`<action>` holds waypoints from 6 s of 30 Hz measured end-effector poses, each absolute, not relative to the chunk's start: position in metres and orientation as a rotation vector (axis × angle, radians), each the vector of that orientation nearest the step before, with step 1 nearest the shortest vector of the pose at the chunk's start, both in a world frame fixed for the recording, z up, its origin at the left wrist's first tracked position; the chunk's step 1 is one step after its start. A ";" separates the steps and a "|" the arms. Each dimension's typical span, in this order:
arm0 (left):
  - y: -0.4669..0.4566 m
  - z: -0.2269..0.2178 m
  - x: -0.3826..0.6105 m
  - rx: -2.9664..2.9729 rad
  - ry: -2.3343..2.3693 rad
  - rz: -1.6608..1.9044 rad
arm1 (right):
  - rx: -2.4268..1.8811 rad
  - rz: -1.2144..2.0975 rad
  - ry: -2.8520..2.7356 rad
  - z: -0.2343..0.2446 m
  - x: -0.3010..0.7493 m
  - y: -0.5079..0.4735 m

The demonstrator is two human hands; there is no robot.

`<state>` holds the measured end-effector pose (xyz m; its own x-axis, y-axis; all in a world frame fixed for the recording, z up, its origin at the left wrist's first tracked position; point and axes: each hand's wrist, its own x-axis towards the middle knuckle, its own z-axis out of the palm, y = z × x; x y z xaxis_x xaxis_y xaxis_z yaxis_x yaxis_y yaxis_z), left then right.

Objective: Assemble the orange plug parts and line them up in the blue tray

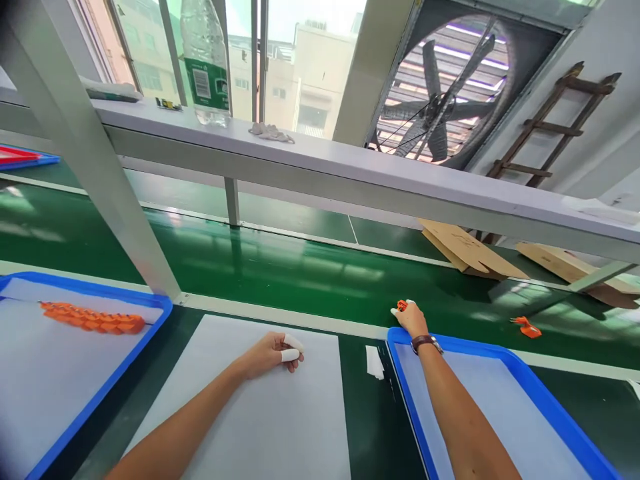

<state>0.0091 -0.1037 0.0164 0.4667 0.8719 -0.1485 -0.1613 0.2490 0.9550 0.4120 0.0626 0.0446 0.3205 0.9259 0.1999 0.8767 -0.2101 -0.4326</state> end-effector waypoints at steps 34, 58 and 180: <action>-0.171 0.012 -0.029 1.361 1.400 1.242 | -0.974 1.194 -1.565 0.015 0.150 -0.146; -0.174 0.005 -0.022 1.128 1.334 1.224 | -0.991 1.270 -1.483 0.005 0.146 -0.157; -0.174 -0.010 -0.019 2.109 1.415 1.264 | -0.976 1.439 -1.728 0.016 0.174 -0.141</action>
<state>-0.0193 -0.1742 -0.0095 0.1258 0.8583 0.4975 0.5909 -0.4676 0.6574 0.1738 -0.1406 0.0162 -0.4901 0.8710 0.0349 0.1233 0.1089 -0.9864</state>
